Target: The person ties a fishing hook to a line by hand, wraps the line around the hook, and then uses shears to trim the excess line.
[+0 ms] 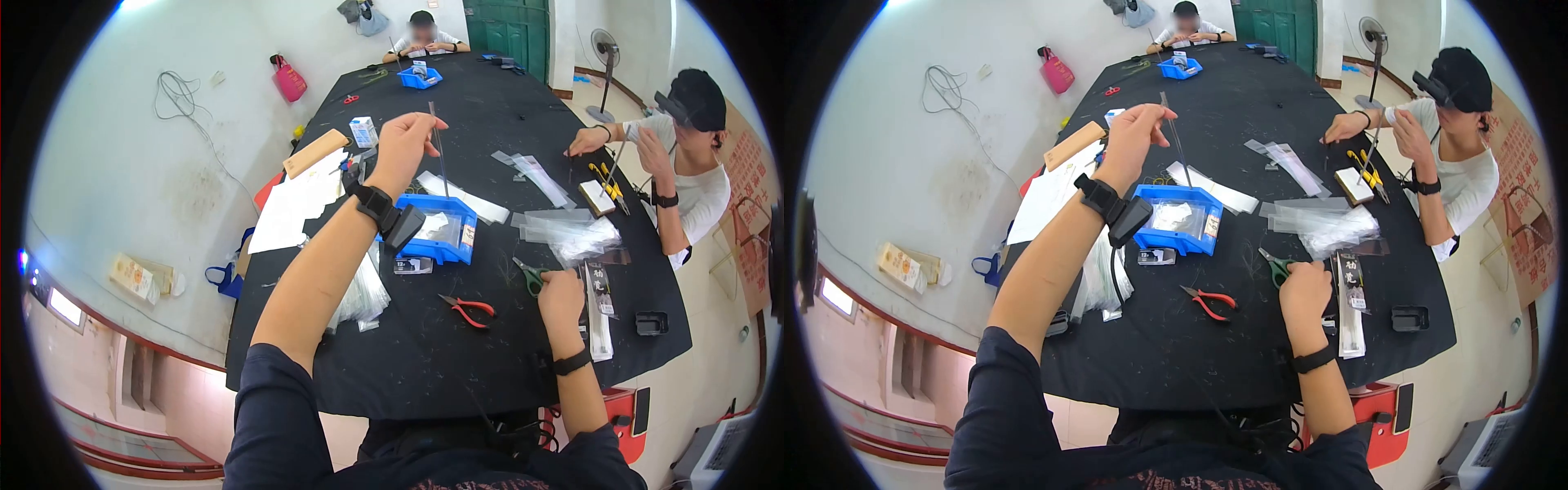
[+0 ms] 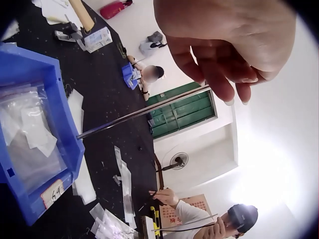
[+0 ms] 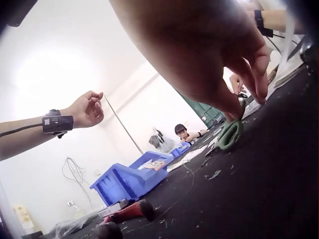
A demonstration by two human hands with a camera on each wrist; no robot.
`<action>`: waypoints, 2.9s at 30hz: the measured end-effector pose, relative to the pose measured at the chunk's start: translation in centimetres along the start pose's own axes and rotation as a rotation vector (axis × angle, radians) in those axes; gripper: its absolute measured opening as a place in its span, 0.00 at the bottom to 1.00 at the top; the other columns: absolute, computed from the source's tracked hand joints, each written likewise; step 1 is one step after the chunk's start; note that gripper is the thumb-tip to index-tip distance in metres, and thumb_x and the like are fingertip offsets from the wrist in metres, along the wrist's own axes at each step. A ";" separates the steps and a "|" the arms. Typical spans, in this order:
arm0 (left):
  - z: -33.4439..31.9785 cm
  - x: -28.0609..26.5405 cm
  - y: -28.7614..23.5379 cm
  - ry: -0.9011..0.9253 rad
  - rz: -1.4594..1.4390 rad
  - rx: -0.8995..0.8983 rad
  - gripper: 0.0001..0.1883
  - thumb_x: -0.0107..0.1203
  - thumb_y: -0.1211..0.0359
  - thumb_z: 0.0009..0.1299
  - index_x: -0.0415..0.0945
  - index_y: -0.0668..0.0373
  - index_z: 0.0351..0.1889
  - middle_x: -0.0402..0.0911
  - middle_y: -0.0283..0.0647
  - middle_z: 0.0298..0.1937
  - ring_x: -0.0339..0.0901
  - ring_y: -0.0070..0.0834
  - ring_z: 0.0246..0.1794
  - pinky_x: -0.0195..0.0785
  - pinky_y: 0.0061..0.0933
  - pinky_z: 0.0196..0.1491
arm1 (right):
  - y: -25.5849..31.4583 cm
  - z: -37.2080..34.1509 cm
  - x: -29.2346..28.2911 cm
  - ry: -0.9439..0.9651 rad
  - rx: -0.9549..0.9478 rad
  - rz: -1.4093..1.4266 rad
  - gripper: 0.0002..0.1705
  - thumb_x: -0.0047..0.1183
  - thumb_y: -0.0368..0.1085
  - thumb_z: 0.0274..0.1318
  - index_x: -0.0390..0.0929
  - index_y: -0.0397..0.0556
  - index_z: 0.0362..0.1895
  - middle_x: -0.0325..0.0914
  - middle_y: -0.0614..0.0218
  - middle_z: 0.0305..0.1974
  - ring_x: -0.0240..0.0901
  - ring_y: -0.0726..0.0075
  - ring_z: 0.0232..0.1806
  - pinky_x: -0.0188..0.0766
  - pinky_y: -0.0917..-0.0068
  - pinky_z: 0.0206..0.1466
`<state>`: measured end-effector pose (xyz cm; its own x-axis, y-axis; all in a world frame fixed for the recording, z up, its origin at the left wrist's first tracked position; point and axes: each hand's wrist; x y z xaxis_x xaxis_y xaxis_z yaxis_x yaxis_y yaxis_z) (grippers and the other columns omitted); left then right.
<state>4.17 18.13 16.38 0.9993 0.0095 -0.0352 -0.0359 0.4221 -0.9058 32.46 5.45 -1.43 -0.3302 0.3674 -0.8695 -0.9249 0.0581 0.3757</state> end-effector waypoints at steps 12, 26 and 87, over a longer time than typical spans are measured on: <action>0.8 0.0 -0.1 0.094 -0.152 -0.035 0.14 0.52 0.63 0.75 0.84 0.62 0.39 0.72 0.25 0.22 0.74 0.18 0.23 0.70 0.21 0.34 | 14.0 19.0 -8.8 0.259 -0.683 0.899 0.14 0.55 0.34 0.65 0.81 0.45 0.52 0.83 0.67 0.44 0.77 0.77 0.44 0.73 0.77 0.47; 2.2 -0.2 0.4 0.101 -0.218 -0.018 0.14 0.53 0.62 0.74 0.82 0.63 0.39 0.74 0.28 0.26 0.75 0.20 0.25 0.73 0.22 0.35 | 19.5 23.6 -7.6 0.586 -0.601 1.106 0.16 0.53 0.44 0.70 0.81 0.50 0.55 0.83 0.76 0.43 0.76 0.85 0.45 0.73 0.80 0.47; -8.9 -2.2 1.0 0.033 -0.897 -0.170 0.18 0.52 0.69 0.75 0.72 0.59 0.63 0.80 0.32 0.48 0.74 0.15 0.34 0.68 0.20 0.36 | 19.5 22.4 -4.5 0.182 -0.618 1.133 0.11 0.49 0.36 0.72 0.81 0.44 0.43 0.81 0.72 0.34 0.76 0.81 0.35 0.76 0.81 0.42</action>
<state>1.89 10.47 11.75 0.6519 -0.2845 0.7029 0.7515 0.1193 -0.6488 20.11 25.76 16.97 -0.9549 -0.2022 -0.2173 -0.0346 -0.6513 0.7580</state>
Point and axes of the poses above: each hand's wrist, its own z-axis towards the middle knuckle, its own x-axis out of the palm, y = z × x
